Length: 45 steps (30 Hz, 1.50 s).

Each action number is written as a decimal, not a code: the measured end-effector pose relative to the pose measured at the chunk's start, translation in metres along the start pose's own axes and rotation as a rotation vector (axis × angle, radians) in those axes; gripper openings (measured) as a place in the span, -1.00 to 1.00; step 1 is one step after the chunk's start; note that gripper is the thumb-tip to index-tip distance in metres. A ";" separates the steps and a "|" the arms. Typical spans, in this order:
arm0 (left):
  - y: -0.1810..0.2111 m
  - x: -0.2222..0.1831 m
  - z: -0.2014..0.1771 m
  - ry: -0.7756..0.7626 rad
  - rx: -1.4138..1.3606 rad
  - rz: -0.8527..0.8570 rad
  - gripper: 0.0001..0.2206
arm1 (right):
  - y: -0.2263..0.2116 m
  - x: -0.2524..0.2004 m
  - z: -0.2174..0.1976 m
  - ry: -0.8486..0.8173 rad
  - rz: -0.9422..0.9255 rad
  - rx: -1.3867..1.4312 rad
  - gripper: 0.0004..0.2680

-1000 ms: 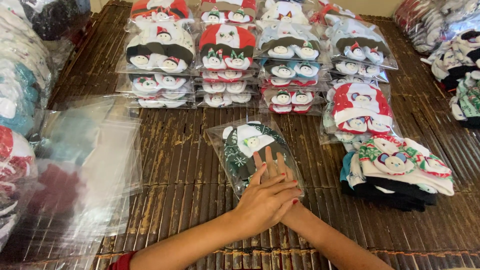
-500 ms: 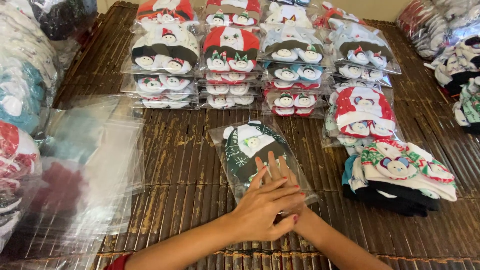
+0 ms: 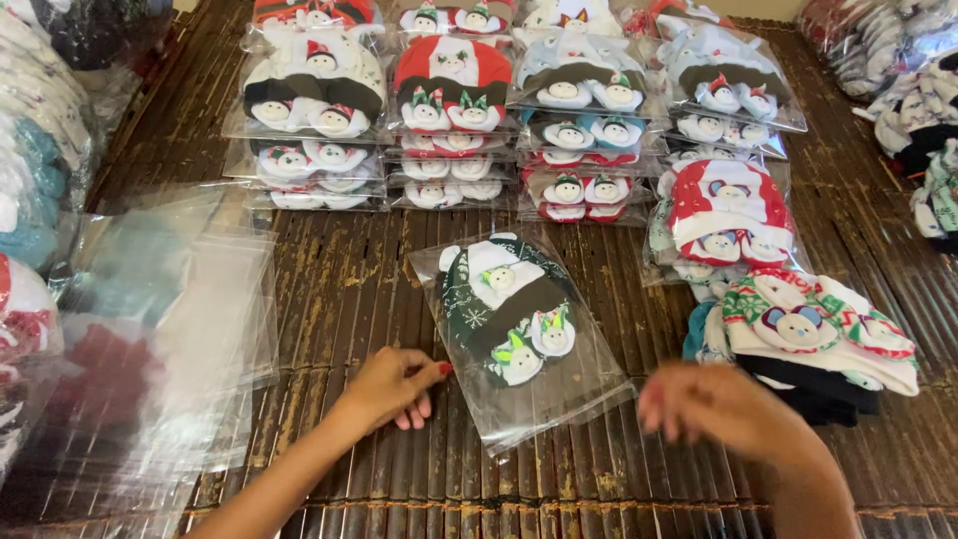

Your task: Package sets of baby hats and booties into clear plastic bags.

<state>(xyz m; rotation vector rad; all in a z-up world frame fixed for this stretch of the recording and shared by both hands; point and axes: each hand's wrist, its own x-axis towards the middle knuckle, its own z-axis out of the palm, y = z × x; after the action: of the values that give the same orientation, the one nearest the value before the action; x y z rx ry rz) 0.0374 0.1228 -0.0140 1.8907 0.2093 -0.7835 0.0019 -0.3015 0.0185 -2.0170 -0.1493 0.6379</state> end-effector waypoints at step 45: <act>-0.005 0.028 -0.026 0.126 -0.224 0.575 -0.93 | -0.007 0.095 0.032 0.375 -0.216 0.510 -0.86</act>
<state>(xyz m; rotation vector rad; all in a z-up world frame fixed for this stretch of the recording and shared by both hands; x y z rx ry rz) 0.0677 0.1424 -0.0284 1.6636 -0.1621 -0.2391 0.0685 -0.2388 -0.0240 -1.5616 0.0207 0.1307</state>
